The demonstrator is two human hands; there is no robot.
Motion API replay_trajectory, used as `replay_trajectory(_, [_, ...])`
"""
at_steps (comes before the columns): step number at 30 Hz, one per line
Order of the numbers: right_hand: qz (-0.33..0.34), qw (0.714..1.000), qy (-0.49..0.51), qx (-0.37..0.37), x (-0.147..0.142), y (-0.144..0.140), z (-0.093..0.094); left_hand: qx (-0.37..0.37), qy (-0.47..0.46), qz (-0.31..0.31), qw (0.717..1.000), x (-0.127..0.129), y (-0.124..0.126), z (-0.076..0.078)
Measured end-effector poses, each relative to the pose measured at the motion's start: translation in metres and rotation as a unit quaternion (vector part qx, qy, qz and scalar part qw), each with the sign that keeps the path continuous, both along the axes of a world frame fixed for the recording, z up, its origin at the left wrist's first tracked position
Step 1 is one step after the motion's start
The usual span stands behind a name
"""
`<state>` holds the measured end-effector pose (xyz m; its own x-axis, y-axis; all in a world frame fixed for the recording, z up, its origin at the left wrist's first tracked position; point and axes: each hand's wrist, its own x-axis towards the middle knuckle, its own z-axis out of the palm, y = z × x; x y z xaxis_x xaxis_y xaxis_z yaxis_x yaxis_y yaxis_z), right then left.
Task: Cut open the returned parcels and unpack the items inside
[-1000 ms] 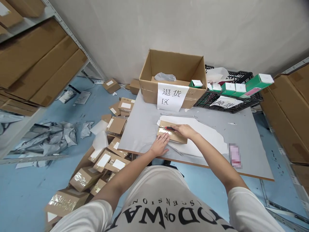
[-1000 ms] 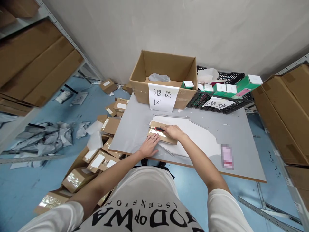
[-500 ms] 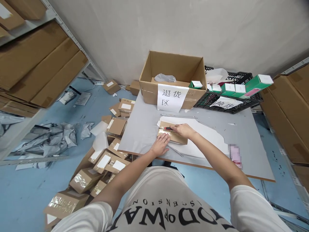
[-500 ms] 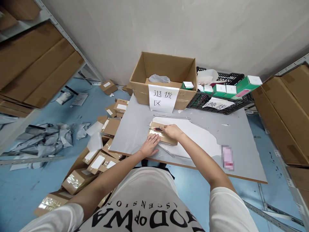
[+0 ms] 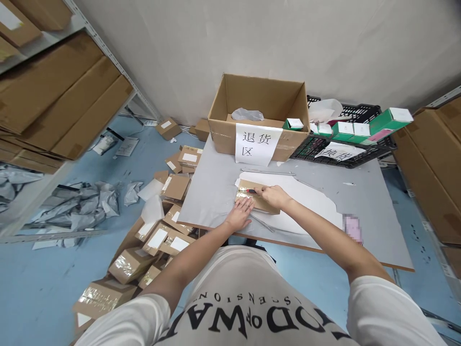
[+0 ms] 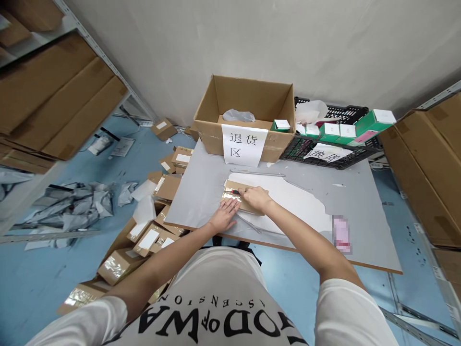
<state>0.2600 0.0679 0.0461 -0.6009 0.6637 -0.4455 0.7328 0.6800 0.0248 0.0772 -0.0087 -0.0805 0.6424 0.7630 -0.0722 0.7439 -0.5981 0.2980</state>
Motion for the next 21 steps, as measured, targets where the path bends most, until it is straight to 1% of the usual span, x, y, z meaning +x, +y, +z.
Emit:
replay_trajectory(5, [0.003,1.000,-0.014,0.014,0.005,-0.002,0.001,0.001,0.003,0.001,1.000,0.000,-0.001,0.001])
replay_trajectory(9, [0.002,1.000,-0.008,0.006,0.024,-0.001,0.004,-0.005,-0.004,0.006,1.000,0.002,-0.002,0.000])
replay_trajectory(14, [-0.033,0.999,-0.005,-0.008,0.074,-0.009,0.009,-0.011,-0.006,0.019,1.000,0.004,0.000,0.000])
replay_trajectory(19, [-0.093,0.995,-0.017,-0.006,0.127,-0.032,0.009,-0.003,0.009,0.017,1.000,0.006,-0.001,0.001])
replay_trajectory(21, [-0.104,0.994,-0.026,-0.008,0.144,-0.041,0.007,0.000,0.021,0.015,1.000,0.006,-0.002,0.002])
